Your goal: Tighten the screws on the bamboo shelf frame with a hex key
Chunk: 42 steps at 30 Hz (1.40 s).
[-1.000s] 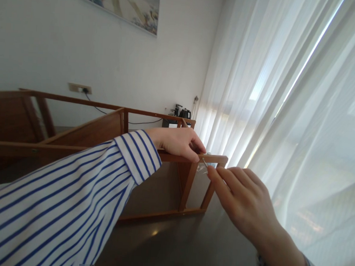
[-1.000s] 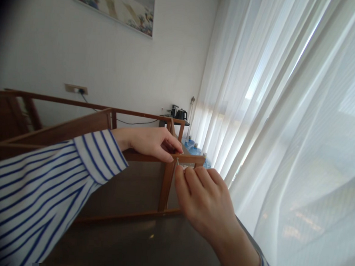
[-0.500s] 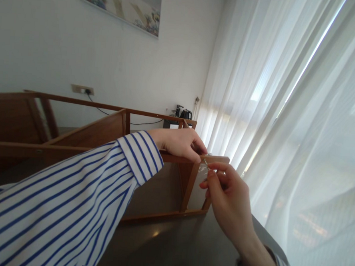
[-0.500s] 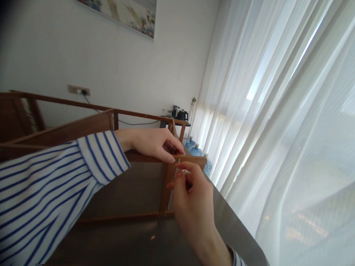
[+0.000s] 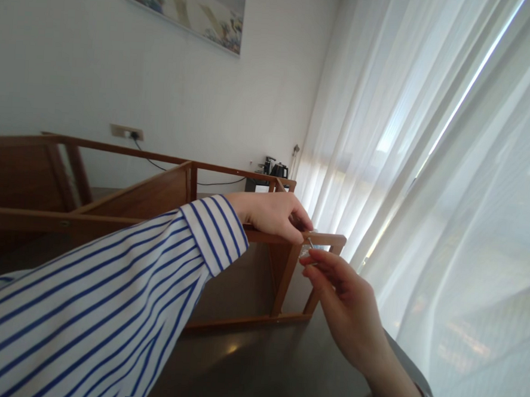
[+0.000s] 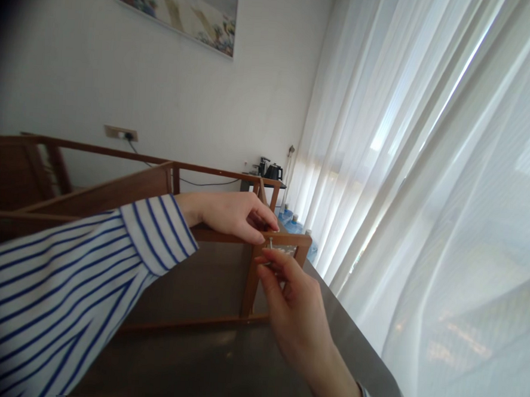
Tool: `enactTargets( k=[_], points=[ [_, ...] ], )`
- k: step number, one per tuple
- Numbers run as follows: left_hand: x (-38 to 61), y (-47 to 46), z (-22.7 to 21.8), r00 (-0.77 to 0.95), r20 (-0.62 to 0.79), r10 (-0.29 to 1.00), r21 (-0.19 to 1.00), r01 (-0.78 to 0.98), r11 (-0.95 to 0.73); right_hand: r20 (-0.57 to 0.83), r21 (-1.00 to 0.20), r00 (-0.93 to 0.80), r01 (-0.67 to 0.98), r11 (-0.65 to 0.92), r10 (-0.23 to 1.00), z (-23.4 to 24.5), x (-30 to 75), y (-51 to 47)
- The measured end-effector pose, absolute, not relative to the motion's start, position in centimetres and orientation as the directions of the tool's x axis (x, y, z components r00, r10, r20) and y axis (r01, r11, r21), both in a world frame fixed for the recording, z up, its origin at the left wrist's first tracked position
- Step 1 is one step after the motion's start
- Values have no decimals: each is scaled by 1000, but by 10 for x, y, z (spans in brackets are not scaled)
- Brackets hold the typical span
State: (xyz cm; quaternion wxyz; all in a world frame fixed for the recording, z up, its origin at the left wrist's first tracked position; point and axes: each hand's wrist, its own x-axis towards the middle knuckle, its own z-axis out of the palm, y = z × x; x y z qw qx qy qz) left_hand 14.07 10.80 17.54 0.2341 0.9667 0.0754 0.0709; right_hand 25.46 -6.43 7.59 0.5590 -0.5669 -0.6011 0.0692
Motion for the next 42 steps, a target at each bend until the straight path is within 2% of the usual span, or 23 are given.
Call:
enactTargets(
  k=[4, 8, 20, 24, 28, 31, 33, 35, 39, 42],
  points=[
    [142, 109, 173, 978, 119, 173, 474, 97, -875, 712, -480, 134, 809, 339, 689, 80, 262, -66],
    [141, 108, 174, 980, 119, 158, 476, 83, -876, 803, -292, 2, 873, 390, 595, 85, 263, -64],
    [142, 111, 171, 983, 117, 142, 469, 71, -880, 935, -63, -97, 901, 428, 342, 68, 265, -45],
    [141, 110, 172, 984, 112, 136, 470, 69, -880, 966, -59, -38, 929, 365, 255, 62, 260, -39],
    [141, 110, 172, 984, 106, 139, 470, 74, -880, 971, -196, 149, 944, 266, 186, 54, 250, -34],
    [141, 110, 172, 984, 110, 144, 469, 76, -880, 949, -295, 255, 928, 229, 187, 51, 244, -33],
    [141, 110, 172, 983, 112, 143, 470, 74, -880, 946, -286, 241, 936, 207, 217, 54, 245, -35],
    [141, 110, 172, 983, 113, 142, 468, 74, -881, 954, -184, 133, 967, 176, 268, 62, 249, -41],
    [142, 111, 172, 981, 115, 153, 455, 85, -886, 913, 172, -179, 984, 53, 366, 82, 260, -53],
    [142, 111, 172, 982, 113, 152, 453, 85, -888, 868, 329, -266, 941, -82, 420, 90, 263, -57]
  ],
)
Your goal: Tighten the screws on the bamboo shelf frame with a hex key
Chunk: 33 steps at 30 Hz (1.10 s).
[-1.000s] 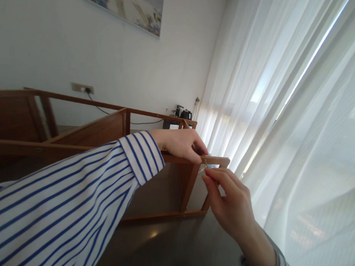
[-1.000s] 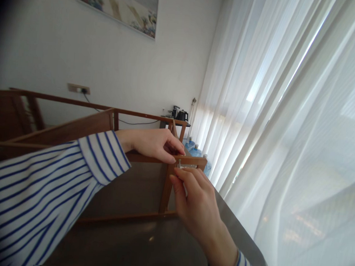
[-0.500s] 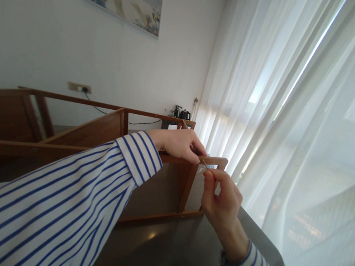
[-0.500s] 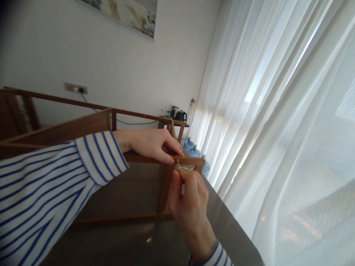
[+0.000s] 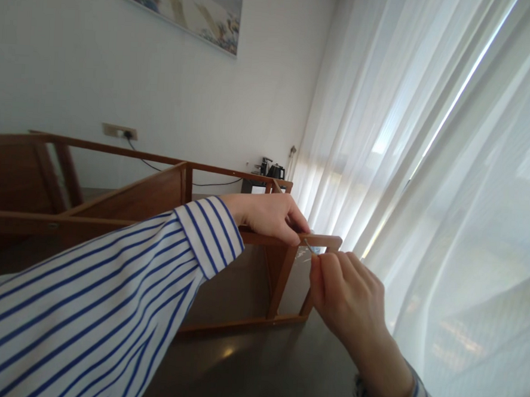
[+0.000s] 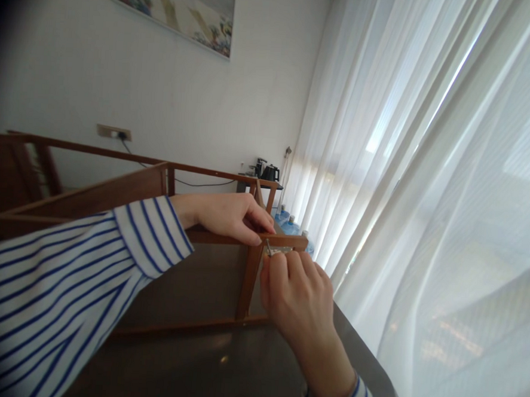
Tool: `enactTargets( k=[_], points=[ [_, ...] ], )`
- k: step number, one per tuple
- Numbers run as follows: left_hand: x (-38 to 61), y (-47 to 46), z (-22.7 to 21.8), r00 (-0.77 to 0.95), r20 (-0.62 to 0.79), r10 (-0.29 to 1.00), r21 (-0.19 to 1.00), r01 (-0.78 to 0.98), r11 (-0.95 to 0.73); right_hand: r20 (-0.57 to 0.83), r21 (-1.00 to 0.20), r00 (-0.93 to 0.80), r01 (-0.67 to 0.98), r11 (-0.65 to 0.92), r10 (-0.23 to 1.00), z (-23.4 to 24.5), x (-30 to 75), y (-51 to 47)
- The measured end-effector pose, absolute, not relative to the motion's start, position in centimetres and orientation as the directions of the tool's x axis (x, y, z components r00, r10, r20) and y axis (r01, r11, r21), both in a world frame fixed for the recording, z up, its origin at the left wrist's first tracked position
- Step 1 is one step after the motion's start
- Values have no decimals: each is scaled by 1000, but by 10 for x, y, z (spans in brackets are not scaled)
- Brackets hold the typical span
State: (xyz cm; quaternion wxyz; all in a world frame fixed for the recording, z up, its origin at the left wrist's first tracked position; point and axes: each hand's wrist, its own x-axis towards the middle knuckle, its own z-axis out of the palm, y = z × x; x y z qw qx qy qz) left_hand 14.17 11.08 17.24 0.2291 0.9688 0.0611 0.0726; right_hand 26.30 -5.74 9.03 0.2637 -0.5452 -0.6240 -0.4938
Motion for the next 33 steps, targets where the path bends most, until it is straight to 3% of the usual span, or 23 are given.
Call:
enactTargets(
  k=[2, 4, 6, 9, 11, 13, 16, 19, 21, 23, 25, 27, 30, 33],
  points=[
    [141, 110, 173, 983, 106, 147, 460, 82, -884, 856, 355, -277, 929, -106, 436, 91, 262, -56],
    [141, 108, 174, 984, 104, 144, 467, 79, -881, 871, 294, -228, 952, -90, 436, 88, 259, -54],
    [141, 107, 174, 984, 104, 143, 471, 78, -879, 891, 134, -97, 989, -55, 443, 84, 256, -51],
    [141, 107, 174, 983, 107, 150, 476, 82, -876, 852, -252, 206, 967, 33, 481, 79, 249, -48],
    [140, 108, 174, 984, 106, 146, 482, 77, -873, 749, -541, 407, 831, 128, 522, 75, 244, -47],
    [140, 109, 173, 986, 103, 133, 484, 67, -873, 590, -782, 547, 571, 250, 593, 72, 238, -46],
    [140, 110, 173, 986, 106, 132, 476, 66, -877, 376, -916, 597, 122, 382, 709, 67, 232, -46],
    [141, 111, 173, 985, 105, 134, 471, 69, -879, 340, -906, 553, -24, 422, 761, 65, 232, -48],
    [141, 111, 173, 986, 106, 130, 468, 66, -881, 405, -905, 515, 105, 413, 756, 65, 237, -49],
    [141, 110, 174, 986, 104, 132, 469, 69, -881, 539, -840, 490, 370, 397, 685, 66, 247, -52],
    [141, 109, 174, 985, 98, 145, 475, 81, -876, 727, -642, 396, 682, 350, 561, 68, 259, -56],
    [141, 108, 175, 984, 92, 151, 481, 89, -872, 867, -306, 146, 911, 278, 476, 74, 270, -62],
    [140, 108, 175, 985, 94, 145, 479, 83, -874, 834, 174, -252, 965, 198, 490, 87, 278, -70],
    [141, 108, 175, 986, 92, 140, 475, 80, -876, 741, 390, -388, 913, 119, 548, 98, 277, -76]
  ],
)
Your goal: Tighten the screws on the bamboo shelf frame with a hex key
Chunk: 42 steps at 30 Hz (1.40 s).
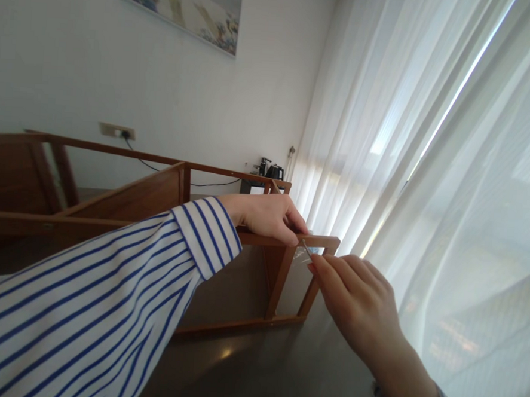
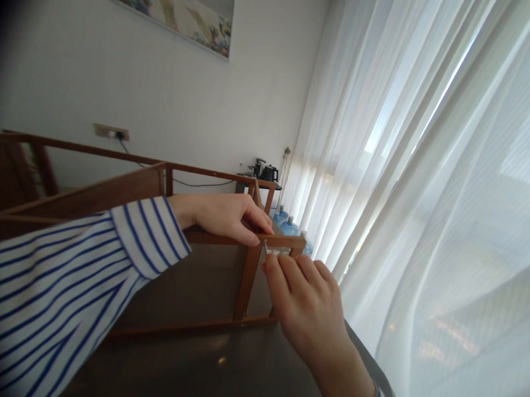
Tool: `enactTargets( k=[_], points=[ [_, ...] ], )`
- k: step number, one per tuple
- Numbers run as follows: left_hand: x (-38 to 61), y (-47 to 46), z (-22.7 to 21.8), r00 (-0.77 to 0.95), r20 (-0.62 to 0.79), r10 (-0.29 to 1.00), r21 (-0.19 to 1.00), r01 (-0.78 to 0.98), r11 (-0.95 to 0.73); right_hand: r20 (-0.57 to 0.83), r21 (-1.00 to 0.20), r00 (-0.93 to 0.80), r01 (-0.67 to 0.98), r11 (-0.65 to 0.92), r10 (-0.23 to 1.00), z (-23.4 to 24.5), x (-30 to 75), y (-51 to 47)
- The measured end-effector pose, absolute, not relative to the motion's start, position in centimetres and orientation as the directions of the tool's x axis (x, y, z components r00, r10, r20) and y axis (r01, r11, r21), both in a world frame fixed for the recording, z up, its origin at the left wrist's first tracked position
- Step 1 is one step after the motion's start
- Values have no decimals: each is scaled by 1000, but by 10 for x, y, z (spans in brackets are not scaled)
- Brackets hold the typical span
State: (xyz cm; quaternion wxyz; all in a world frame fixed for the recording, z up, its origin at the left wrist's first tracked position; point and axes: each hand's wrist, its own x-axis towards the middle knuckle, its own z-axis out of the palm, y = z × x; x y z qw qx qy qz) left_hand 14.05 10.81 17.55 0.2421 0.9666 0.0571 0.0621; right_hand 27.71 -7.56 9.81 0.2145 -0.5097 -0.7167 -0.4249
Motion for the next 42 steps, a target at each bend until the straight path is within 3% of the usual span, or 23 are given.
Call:
enactTargets(
  k=[3, 6, 8, 10, 12, 13, 15, 18, 21, 23, 26, 28, 30, 33, 37, 39, 42],
  points=[
    [141, 108, 176, 986, 89, 139, 463, 82, -882, 741, 424, -388, 903, 67, 549, 98, 270, -74],
    [141, 108, 176, 986, 93, 140, 452, 83, -888, 819, 276, -267, 959, 60, 508, 88, 262, -67],
    [141, 108, 175, 985, 98, 141, 447, 83, -890, 862, -8, -40, 996, 91, 506, 80, 255, -63],
    [141, 109, 175, 984, 104, 146, 446, 85, -891, 800, -390, 256, 909, 146, 542, 74, 246, -59],
    [141, 109, 174, 983, 107, 151, 446, 88, -891, 627, -718, 481, 662, 215, 612, 71, 236, -56],
    [141, 109, 174, 982, 109, 153, 447, 89, -890, 533, -824, 542, 505, 255, 650, 71, 231, -55],
    [141, 110, 174, 982, 111, 155, 449, 90, -889, 383, -921, 592, 191, 339, 709, 72, 221, -52],
    [140, 110, 174, 982, 112, 154, 451, 88, -888, 262, -889, 609, -148, 432, 749, 75, 210, -48],
    [140, 110, 174, 983, 112, 145, 459, 78, -885, 250, -858, 613, -218, 465, 750, 73, 207, -46],
    [141, 110, 173, 983, 114, 145, 462, 76, -884, 320, -883, 603, -90, 461, 731, 69, 212, -45],
    [141, 110, 173, 982, 120, 145, 460, 75, -885, 533, -846, 542, 338, 412, 649, 64, 228, -47],
    [141, 110, 173, 984, 116, 136, 460, 68, -885, 695, -684, 423, 637, 356, 581, 64, 240, -51],
    [141, 109, 173, 985, 112, 128, 463, 62, -884, 787, -491, 247, 806, 331, 565, 67, 252, -57],
    [140, 107, 174, 987, 104, 120, 464, 59, -884, 813, -267, 16, 899, 348, 582, 75, 265, -64],
    [140, 107, 175, 988, 103, 114, 449, 56, -892, 822, -58, -153, 936, 348, 549, 85, 270, -65],
    [140, 107, 176, 989, 102, 108, 441, 52, -896, 830, -24, -172, 940, 341, 531, 87, 268, -63],
    [140, 107, 176, 989, 101, 105, 433, 51, -900, 861, -73, -101, 945, 318, 498, 86, 261, -57]
  ],
)
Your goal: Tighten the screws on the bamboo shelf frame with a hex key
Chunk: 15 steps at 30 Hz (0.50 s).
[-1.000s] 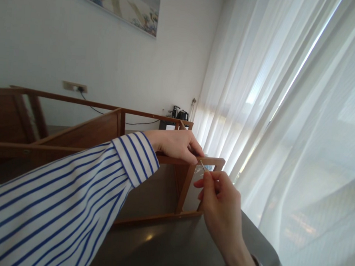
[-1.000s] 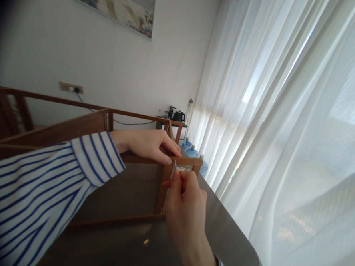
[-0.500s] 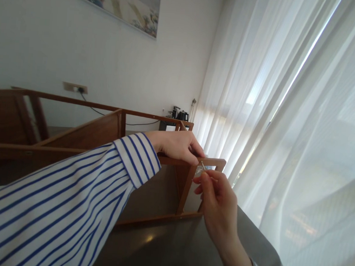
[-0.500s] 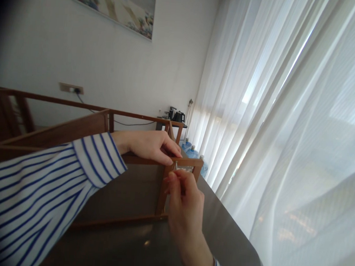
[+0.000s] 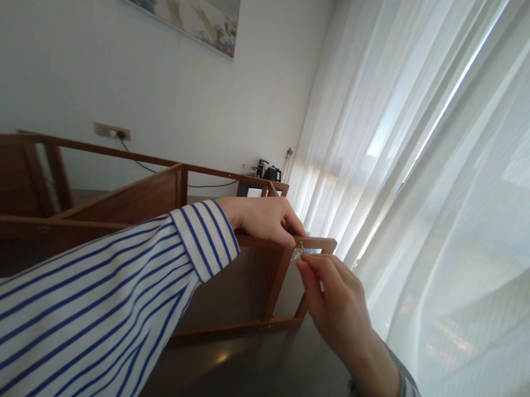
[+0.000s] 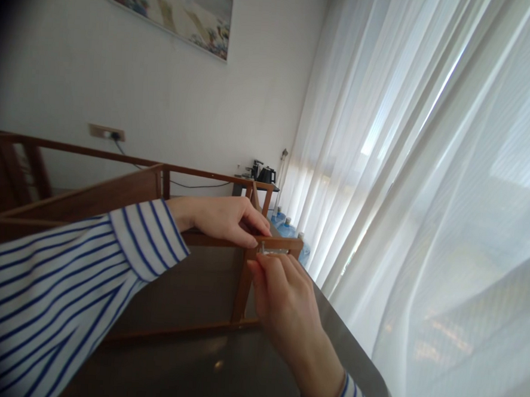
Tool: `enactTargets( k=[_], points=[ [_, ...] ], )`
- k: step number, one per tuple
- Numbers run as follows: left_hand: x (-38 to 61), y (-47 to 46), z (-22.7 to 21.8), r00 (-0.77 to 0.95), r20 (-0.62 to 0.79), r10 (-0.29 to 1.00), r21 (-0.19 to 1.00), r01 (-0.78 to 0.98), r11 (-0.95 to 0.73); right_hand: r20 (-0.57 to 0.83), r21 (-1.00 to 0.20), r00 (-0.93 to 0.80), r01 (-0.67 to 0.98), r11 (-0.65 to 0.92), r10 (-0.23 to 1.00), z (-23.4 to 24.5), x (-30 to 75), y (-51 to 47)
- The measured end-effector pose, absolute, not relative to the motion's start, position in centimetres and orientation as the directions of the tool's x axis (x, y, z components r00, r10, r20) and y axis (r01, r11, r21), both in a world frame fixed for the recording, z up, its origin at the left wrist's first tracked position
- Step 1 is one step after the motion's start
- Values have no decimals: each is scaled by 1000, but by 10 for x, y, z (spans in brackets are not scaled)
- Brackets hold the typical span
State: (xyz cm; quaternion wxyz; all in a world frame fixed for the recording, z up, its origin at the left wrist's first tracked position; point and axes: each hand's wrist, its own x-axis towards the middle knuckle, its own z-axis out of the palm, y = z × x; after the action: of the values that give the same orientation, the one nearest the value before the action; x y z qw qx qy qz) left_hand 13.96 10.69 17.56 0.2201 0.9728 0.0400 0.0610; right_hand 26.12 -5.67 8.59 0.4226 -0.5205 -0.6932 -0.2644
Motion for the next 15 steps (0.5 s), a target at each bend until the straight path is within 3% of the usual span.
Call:
enactTargets(
  k=[6, 11, 15],
  points=[
    [140, 107, 175, 988, 108, 110, 430, 53, -901, 907, -300, 193, 920, 252, 375, 69, 250, -45],
    [140, 108, 175, 989, 100, 107, 448, 51, -893, 813, -577, 500, 757, 306, 297, 53, 239, -35],
    [141, 107, 174, 988, 100, 121, 447, 64, -892, 721, -689, 637, 614, 384, 273, 49, 227, -30]
  ],
)
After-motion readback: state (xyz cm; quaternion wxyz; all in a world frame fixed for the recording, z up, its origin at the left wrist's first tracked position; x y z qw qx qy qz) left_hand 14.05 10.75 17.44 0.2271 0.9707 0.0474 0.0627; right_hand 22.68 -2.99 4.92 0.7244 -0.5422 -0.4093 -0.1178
